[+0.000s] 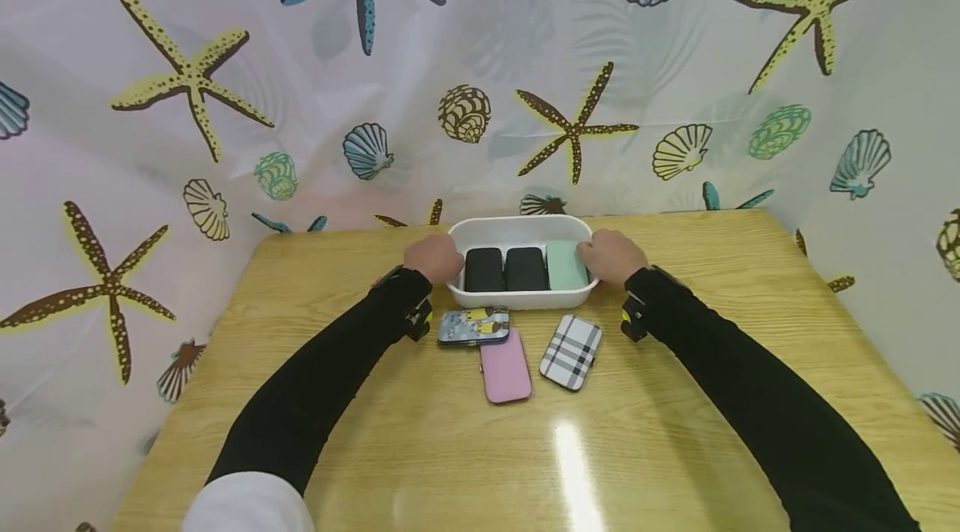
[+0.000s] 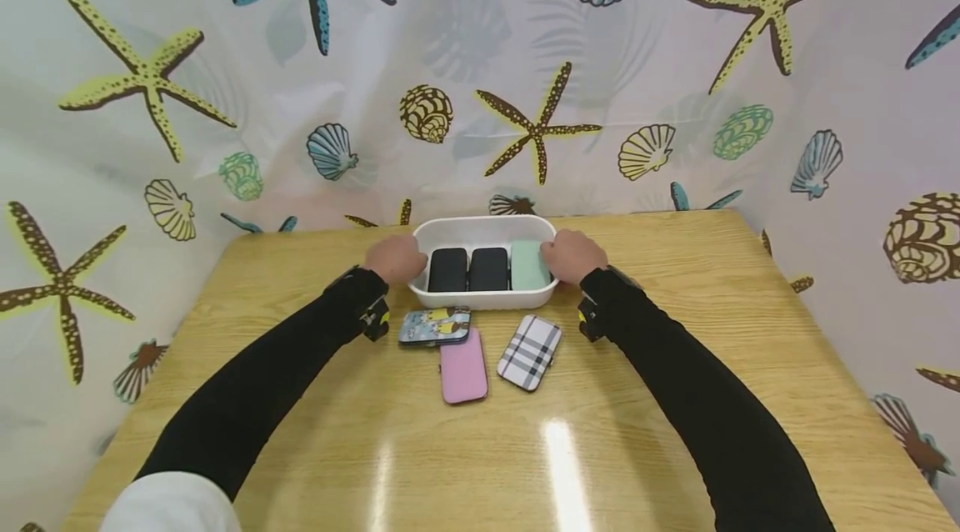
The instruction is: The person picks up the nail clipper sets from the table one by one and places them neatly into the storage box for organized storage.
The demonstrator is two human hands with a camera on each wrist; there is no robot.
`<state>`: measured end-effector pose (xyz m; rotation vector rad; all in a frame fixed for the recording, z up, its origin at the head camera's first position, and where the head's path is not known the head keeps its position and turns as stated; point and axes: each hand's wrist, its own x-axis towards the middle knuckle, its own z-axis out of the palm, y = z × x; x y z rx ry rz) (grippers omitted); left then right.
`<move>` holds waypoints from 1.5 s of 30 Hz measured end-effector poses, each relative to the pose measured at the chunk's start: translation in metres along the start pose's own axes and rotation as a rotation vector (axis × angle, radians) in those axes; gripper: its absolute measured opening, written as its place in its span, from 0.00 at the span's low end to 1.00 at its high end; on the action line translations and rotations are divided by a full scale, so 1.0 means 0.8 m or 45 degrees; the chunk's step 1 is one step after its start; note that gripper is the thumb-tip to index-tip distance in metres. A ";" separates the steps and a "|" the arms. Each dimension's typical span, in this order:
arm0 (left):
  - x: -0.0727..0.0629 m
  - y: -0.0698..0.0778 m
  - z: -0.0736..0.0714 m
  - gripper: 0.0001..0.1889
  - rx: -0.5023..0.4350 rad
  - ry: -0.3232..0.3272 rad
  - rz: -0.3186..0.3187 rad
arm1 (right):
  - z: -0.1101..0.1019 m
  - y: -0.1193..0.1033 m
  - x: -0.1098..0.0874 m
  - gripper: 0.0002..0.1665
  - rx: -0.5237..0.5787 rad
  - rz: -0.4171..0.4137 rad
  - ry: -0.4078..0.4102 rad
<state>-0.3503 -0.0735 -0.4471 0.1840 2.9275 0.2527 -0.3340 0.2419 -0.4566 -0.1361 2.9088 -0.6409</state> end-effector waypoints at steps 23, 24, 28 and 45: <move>-0.001 0.006 0.004 0.16 0.057 0.080 -0.046 | -0.025 -0.006 -0.116 0.31 -0.241 -0.138 -0.044; -0.001 0.006 0.004 0.16 0.058 0.077 -0.044 | -0.023 -0.008 -0.122 0.29 -0.268 -0.156 -0.047; -0.005 0.008 0.001 0.16 0.059 0.071 -0.035 | -0.015 -0.019 -0.143 0.28 -0.325 -0.228 -0.059; -0.002 0.006 0.005 0.18 0.029 0.070 -0.030 | 0.032 -0.072 -0.181 0.56 -0.499 -0.416 -0.202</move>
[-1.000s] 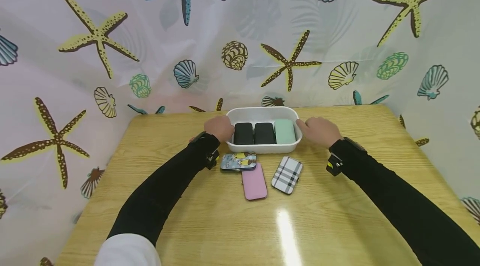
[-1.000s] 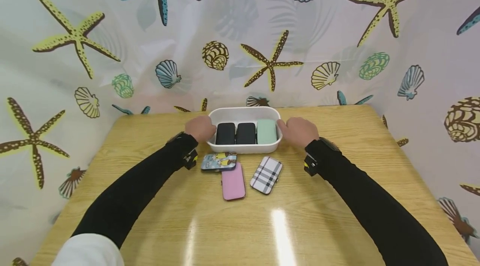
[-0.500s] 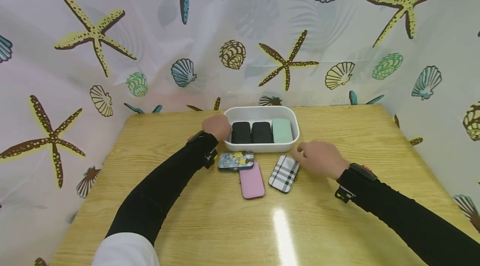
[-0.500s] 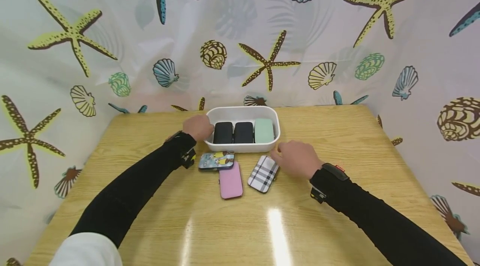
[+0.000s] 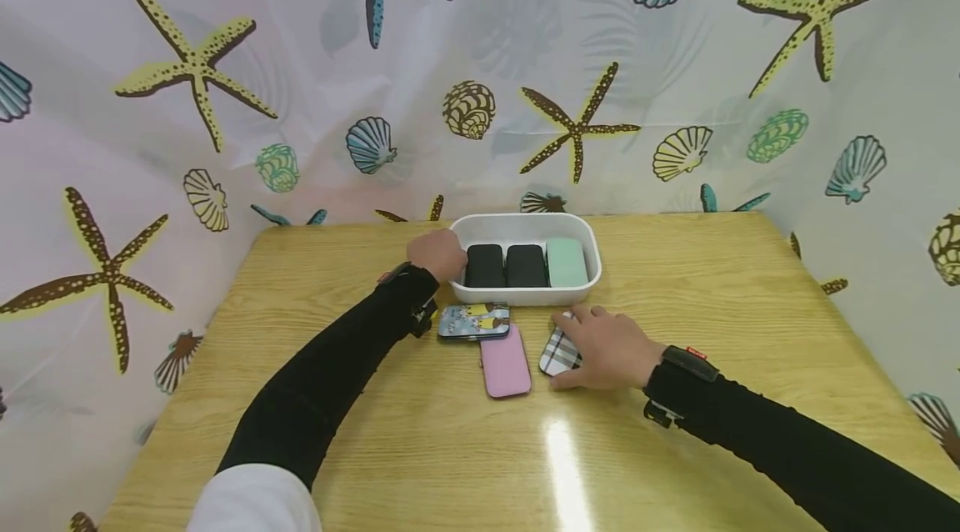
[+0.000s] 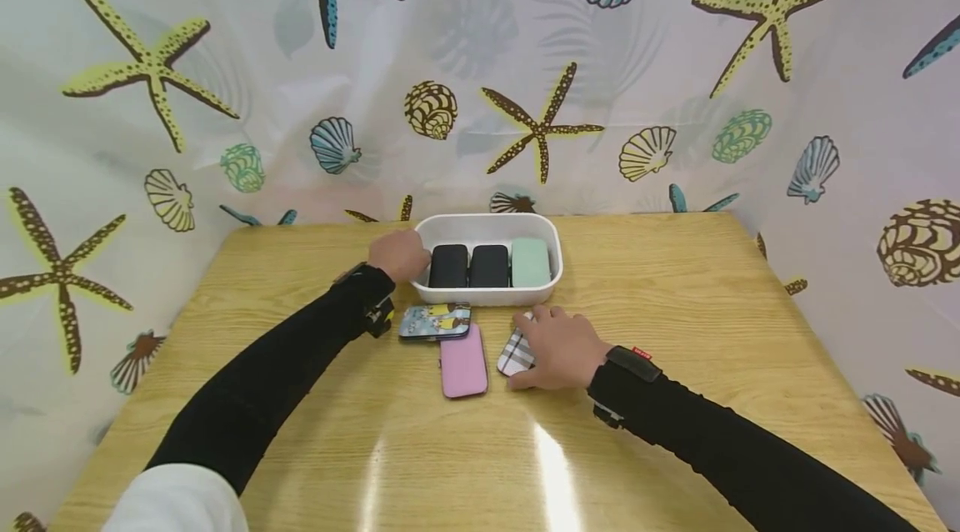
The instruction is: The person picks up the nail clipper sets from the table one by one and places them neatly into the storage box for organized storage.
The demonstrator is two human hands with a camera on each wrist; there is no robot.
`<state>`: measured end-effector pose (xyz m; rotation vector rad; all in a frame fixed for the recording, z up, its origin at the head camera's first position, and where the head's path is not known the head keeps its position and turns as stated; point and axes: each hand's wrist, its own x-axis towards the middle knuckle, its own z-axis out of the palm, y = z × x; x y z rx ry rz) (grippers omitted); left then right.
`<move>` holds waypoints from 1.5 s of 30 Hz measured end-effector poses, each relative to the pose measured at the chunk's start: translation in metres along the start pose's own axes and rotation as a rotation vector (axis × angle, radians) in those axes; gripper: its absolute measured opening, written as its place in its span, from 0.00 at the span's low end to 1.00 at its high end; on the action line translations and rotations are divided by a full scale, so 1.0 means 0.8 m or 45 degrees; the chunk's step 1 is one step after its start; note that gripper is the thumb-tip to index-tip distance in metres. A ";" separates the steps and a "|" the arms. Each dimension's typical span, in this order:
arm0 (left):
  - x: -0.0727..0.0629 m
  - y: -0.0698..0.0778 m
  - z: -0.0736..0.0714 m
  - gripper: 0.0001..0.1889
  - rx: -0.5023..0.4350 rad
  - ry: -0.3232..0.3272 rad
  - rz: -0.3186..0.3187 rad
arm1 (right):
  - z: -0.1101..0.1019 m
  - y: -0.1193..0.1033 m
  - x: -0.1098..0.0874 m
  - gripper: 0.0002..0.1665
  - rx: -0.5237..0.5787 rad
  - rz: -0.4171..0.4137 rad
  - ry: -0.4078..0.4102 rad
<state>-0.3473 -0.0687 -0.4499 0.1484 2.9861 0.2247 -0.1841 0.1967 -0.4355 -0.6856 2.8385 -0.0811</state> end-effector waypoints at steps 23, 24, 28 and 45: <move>-0.007 0.001 -0.004 0.17 -0.031 0.009 0.006 | -0.085 0.005 -0.007 0.50 0.050 -0.025 0.105; -0.007 0.001 -0.004 0.17 -0.031 0.008 0.007 | -0.091 0.007 -0.005 0.50 0.049 -0.026 0.115; -0.010 0.000 -0.005 0.18 -0.031 0.016 0.010 | -0.109 0.020 0.006 0.51 0.021 -0.046 0.154; -0.007 0.000 -0.002 0.16 -0.025 0.000 -0.001 | -0.107 0.080 0.109 0.53 0.065 -0.239 0.115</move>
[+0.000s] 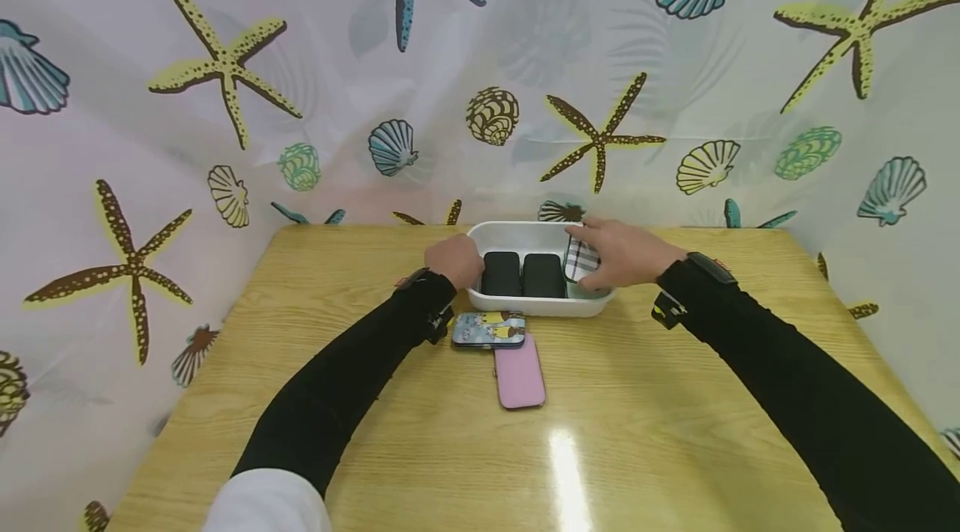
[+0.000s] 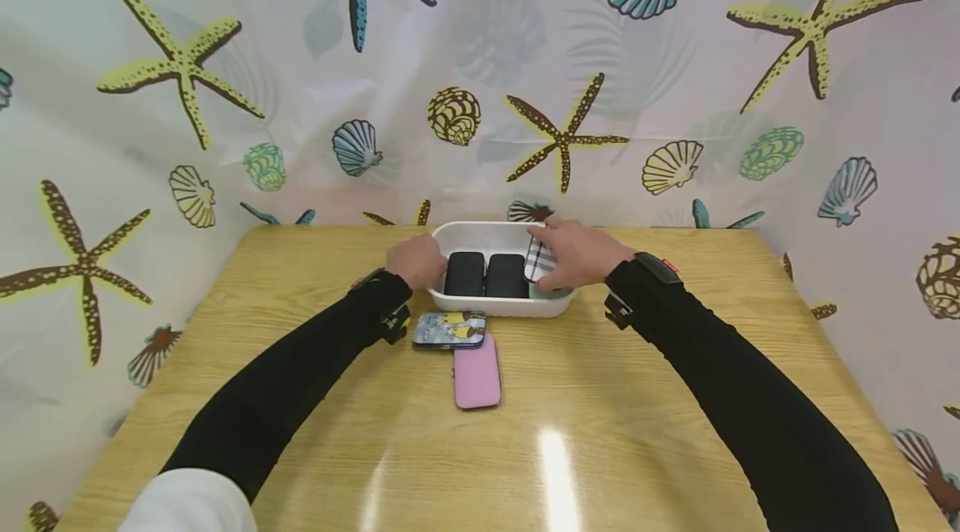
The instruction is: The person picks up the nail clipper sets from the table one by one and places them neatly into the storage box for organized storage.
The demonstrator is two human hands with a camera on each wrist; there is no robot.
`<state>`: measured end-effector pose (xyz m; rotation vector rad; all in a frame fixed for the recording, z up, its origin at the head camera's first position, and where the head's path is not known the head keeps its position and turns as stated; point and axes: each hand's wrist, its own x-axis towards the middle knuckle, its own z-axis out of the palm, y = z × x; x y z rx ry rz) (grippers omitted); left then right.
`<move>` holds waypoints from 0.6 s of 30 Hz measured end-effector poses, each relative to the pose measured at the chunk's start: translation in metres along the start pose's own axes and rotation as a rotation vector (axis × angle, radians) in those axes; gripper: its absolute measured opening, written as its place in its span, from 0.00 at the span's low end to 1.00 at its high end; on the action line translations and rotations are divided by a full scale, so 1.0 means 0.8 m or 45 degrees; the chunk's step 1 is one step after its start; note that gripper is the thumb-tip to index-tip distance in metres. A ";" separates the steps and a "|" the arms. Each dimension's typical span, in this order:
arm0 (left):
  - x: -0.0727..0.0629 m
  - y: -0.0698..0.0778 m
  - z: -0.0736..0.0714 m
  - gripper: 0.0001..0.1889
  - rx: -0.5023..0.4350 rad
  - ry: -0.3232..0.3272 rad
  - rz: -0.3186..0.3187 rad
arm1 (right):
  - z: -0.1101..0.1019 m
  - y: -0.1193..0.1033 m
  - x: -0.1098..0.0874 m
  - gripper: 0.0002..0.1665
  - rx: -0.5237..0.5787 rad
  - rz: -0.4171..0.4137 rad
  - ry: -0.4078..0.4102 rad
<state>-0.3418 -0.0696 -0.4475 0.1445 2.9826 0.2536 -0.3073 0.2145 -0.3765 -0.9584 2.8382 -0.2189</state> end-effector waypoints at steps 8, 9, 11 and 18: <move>-0.002 0.002 -0.001 0.14 -0.017 0.018 -0.005 | 0.010 0.010 0.020 0.52 0.028 0.030 -0.091; -0.002 0.002 0.000 0.13 -0.021 0.021 -0.004 | 0.010 0.010 0.021 0.52 0.034 0.038 -0.104; -0.002 0.001 0.000 0.13 -0.026 0.027 -0.001 | 0.012 0.011 0.023 0.52 0.049 0.055 -0.129; -0.002 0.001 0.000 0.14 0.004 0.014 0.006 | 0.012 0.012 0.022 0.53 0.144 0.074 -0.240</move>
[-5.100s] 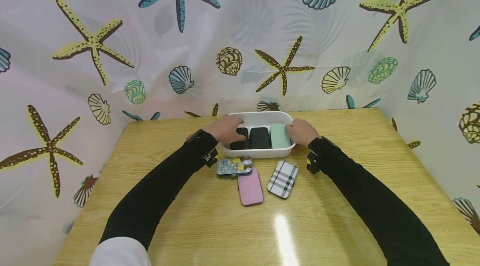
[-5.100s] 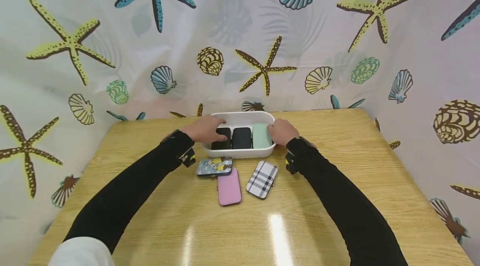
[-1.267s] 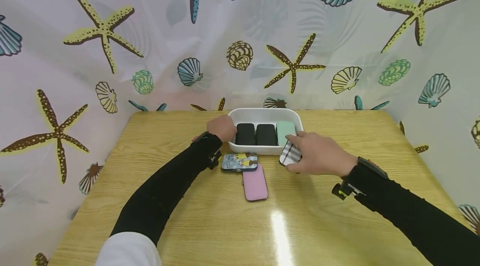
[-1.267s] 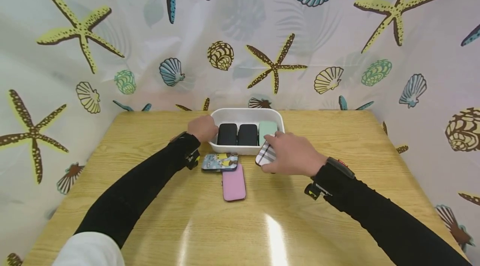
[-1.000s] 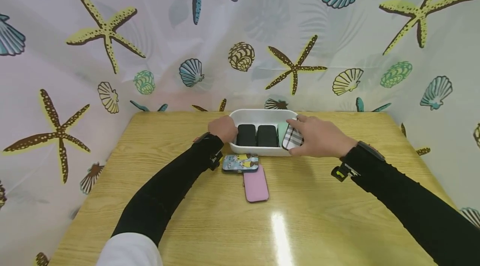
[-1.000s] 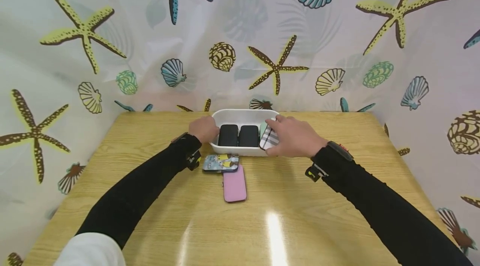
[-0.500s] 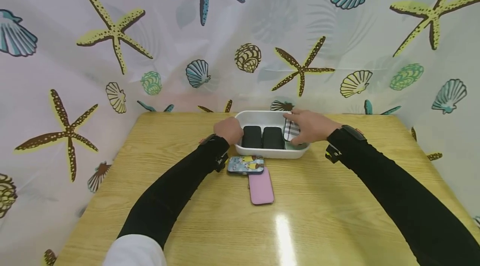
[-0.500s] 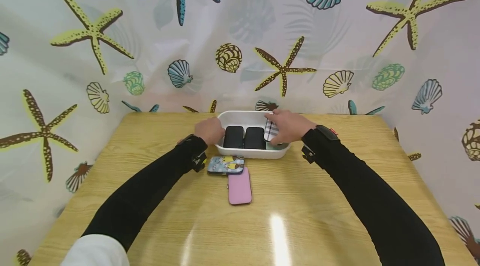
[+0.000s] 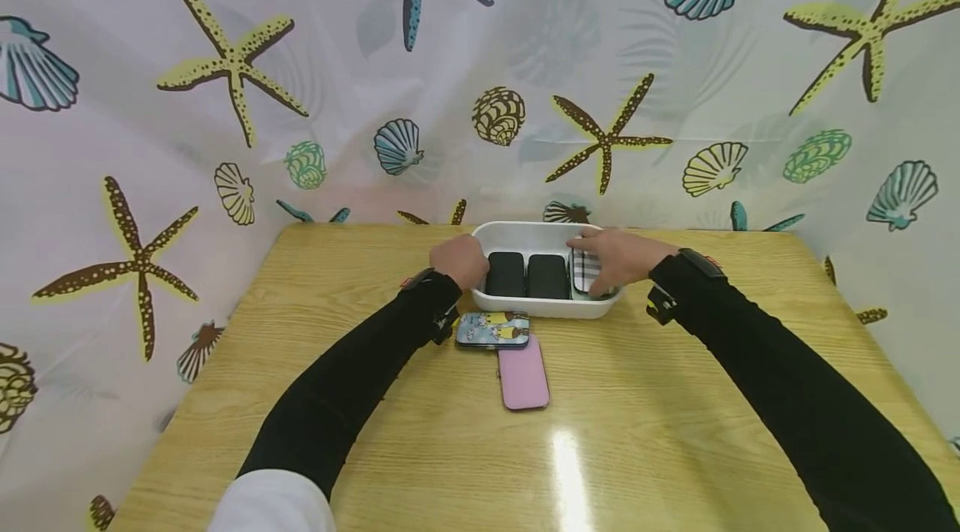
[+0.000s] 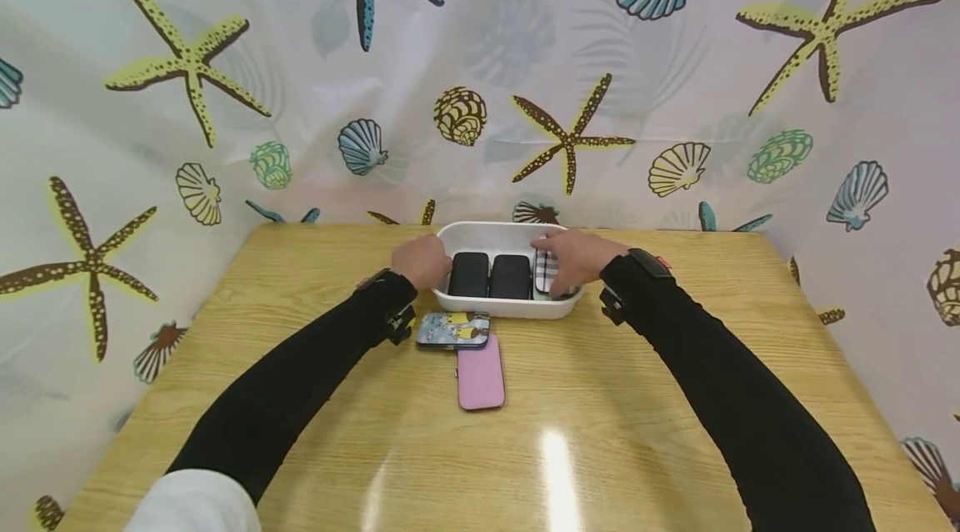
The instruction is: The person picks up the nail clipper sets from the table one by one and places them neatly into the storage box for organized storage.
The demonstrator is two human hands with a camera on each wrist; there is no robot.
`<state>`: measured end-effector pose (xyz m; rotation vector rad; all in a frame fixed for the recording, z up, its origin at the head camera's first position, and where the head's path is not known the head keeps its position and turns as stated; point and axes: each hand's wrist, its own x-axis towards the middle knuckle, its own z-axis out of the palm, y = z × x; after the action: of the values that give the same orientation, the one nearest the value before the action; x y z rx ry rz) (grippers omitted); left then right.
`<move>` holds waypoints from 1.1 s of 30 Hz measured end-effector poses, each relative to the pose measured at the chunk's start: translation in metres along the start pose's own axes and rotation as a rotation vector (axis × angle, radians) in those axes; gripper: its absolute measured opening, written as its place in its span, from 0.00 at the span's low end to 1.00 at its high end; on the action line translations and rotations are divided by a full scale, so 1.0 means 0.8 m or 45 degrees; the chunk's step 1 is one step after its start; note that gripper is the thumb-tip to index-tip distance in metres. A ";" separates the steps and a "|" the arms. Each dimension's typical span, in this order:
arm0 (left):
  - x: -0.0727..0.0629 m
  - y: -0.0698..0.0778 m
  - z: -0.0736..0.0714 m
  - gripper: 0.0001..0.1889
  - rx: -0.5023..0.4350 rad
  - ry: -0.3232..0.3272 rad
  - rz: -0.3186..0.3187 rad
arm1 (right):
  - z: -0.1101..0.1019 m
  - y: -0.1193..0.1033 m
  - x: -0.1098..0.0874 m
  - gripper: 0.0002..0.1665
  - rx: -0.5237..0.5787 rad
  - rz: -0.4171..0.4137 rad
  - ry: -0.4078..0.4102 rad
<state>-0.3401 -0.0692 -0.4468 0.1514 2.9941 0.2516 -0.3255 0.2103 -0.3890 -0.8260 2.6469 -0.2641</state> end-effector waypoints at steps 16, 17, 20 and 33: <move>-0.002 0.002 0.000 0.14 0.014 0.011 -0.013 | 0.000 -0.001 -0.010 0.45 0.068 -0.027 -0.037; -0.003 0.002 0.000 0.14 0.017 0.016 -0.012 | 0.000 -0.002 -0.010 0.45 0.064 -0.025 -0.035; -0.003 0.002 0.001 0.14 0.018 0.022 -0.020 | 0.002 -0.002 -0.009 0.45 0.057 -0.023 -0.030; -0.001 0.001 0.001 0.17 0.006 0.007 -0.013 | 0.011 0.006 -0.011 0.45 0.095 -0.056 0.034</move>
<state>-0.3393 -0.0681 -0.4470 0.1357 3.0002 0.2443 -0.3179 0.2189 -0.3964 -0.8629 2.6286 -0.3857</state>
